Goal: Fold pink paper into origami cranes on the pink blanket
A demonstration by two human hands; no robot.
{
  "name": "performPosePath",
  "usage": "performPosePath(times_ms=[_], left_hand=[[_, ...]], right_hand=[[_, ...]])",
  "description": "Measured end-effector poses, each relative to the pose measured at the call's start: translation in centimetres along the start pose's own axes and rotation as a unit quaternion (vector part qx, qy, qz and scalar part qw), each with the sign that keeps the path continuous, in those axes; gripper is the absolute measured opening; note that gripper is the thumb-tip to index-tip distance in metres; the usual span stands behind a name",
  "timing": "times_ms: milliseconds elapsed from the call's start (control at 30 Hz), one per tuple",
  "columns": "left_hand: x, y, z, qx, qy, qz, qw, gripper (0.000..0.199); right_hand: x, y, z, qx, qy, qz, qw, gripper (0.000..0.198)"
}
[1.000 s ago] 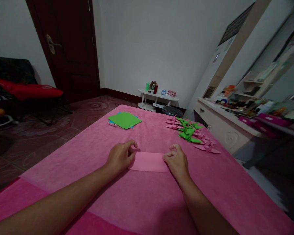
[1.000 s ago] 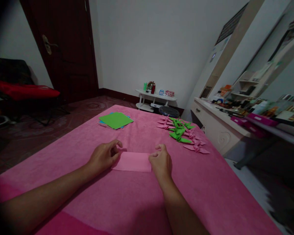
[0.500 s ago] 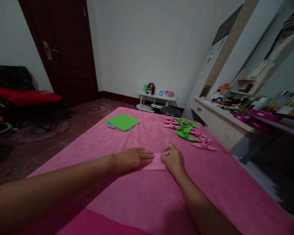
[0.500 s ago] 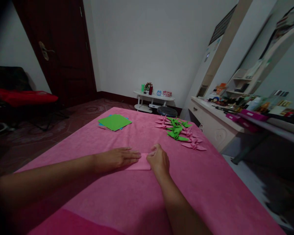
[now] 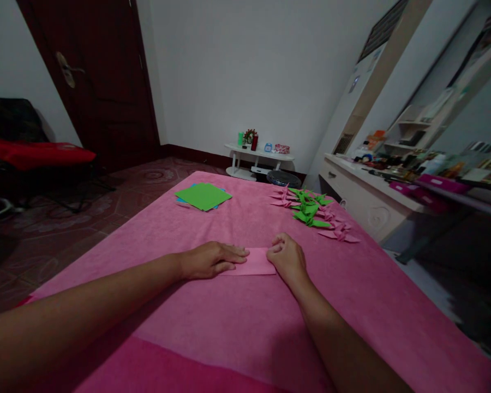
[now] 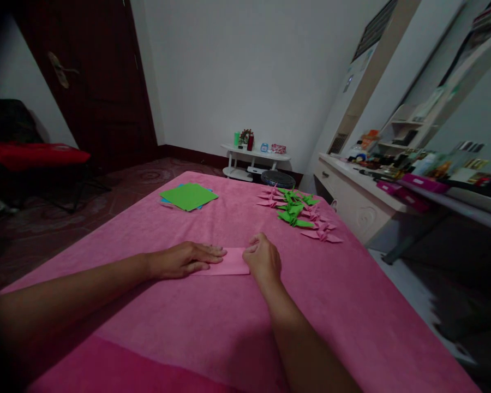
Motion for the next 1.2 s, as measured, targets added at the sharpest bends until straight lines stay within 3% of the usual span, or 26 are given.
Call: performPosePath(times_ms=[167,300,400,467,533,700,967,1100,1200], left_hand=[[-0.7,0.3,-0.1,-0.006,-0.004,0.031,0.999,0.048],[-0.9,0.2,-0.3,0.006,-0.015,0.045,0.999,0.048],[-0.8,0.2,-0.1,0.015,-0.017,0.039,0.999,0.046],[-0.7,0.3,0.1,0.016,-0.018,0.030,0.999,0.047],[-0.6,0.3,0.5,0.013,-0.022,0.033,0.999,0.049],[-0.6,0.4,0.5,0.013,-0.022,0.040,0.999,0.050],[-0.7,0.3,-0.1,0.000,-0.029,0.045,0.999,0.053],[-0.8,0.3,0.0,0.000,-0.020,0.039,0.999,0.053],[-0.7,0.3,0.2,0.001,-0.012,0.034,0.999,0.052]], right_hand=[[-1.1,0.4,0.9,-0.010,0.010,0.021,1.000,0.009],[-1.8,3.5,4.7,-0.127,-0.006,-0.048,0.991,0.037],[-1.0,7.9,8.3,-0.199,-0.021,0.047,0.979,0.073],[-0.2,10.6,9.9,-0.212,-0.018,0.121,0.970,0.089],[0.5,12.5,10.5,-0.213,-0.011,0.153,0.965,0.099],[0.9,13.5,9.0,-0.245,0.014,0.155,0.957,0.105],[0.0,12.8,3.6,-0.332,0.078,0.014,0.940,0.091],[-2.2,11.5,0.4,-0.302,0.139,0.039,0.942,0.088],[-5.2,9.2,-0.3,-0.231,0.186,0.106,0.949,0.076]])
Point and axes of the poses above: each hand's wrist, its own y-axis away from the middle knuckle, its own x-axis out of the palm, z = x × y, the point moved 1 cm from there along -y, towards the middle knuckle, and after that the axes turned 4 degrees about y, right-handed, at the moved point
